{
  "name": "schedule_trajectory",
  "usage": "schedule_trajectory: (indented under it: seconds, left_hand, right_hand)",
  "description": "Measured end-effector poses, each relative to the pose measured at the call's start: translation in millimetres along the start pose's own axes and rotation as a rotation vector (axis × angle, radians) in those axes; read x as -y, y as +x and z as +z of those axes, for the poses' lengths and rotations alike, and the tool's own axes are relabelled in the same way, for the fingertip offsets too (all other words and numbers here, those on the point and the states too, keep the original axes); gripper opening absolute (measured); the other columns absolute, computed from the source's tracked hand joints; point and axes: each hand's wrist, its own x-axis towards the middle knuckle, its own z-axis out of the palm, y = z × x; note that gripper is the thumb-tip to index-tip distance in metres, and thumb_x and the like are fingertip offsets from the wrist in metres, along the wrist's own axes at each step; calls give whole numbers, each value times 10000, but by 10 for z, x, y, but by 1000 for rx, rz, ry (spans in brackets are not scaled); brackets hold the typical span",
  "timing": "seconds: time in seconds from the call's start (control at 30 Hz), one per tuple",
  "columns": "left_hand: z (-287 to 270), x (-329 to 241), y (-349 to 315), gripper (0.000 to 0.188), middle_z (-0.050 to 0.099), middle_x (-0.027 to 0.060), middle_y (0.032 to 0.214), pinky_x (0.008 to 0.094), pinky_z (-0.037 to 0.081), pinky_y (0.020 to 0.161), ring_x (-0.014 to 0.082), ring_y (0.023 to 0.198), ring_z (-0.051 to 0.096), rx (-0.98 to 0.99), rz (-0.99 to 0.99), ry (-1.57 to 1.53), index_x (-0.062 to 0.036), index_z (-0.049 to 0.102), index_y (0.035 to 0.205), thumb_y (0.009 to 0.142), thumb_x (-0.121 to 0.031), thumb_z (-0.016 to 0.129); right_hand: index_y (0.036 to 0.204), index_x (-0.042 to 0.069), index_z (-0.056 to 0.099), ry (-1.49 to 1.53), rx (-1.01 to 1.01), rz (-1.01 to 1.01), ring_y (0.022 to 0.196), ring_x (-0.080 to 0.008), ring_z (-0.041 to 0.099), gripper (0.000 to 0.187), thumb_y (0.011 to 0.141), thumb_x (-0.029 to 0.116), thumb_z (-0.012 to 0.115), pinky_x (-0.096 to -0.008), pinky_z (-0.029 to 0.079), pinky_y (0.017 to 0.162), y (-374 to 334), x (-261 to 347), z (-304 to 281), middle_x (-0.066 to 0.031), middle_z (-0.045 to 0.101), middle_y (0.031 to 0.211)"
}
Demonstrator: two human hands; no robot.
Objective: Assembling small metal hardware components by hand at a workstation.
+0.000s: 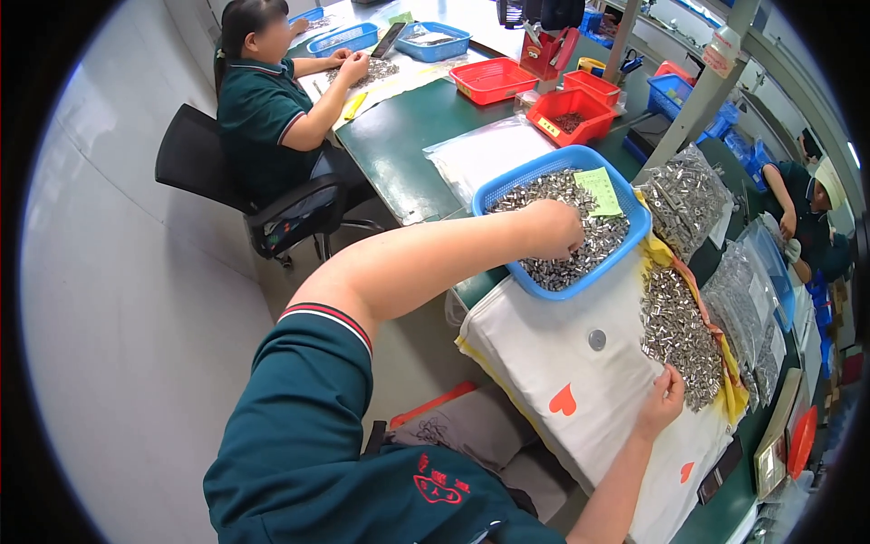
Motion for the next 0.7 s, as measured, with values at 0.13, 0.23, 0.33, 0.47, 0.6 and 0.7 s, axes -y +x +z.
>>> schedule_trajectory:
  seconds: [0.13,0.23,0.33,0.47,0.6,0.7]
  left_hand:
    - [-20,-223,-174,175,547,83,885,376,460,726,260,851,560,-62,129,125,-132,629,857,707,-221,614]
    - [201,-901,-138,160,543,98,872,374,470,697,274,825,564,-145,373,-146,-111,612,863,719,-160,563]
    - [585,-1185,-34,148,537,113,850,374,482,649,281,797,572,-115,395,41,-71,612,818,734,-152,522]
    - [860,-1149,-64,156,538,123,843,373,491,627,286,768,578,-19,408,118,-51,617,755,736,-158,506]
    - [880,-1164,-25,167,552,135,856,376,496,632,292,767,584,-59,396,80,-60,630,732,736,-177,510]
    - [809,-1185,34,164,554,140,869,379,493,639,300,774,585,-18,373,49,-82,635,755,744,-192,513]
  right_hand:
    - [933,-24,583,-13,33,4,664,-111,491,156,848,75,497,-233,420,609,-14,113,19,-52,570,779]
    - [924,-23,585,-82,39,-18,677,-124,507,155,843,77,499,-242,425,619,-14,3,-24,-64,583,794]
    - [916,-21,587,-95,43,-22,685,-134,518,154,838,81,502,-247,426,625,-26,-76,-4,-70,591,803]
    - [911,-12,593,-78,57,-51,682,-139,521,153,833,90,510,-251,424,620,-53,23,19,-71,594,806]
    - [911,-13,594,-65,38,-26,671,-132,514,150,832,90,518,-249,420,607,-28,55,23,-70,592,798]
    - [906,-14,595,-67,17,-53,651,-122,501,147,831,90,524,-240,414,593,-3,-2,43,-60,587,780]
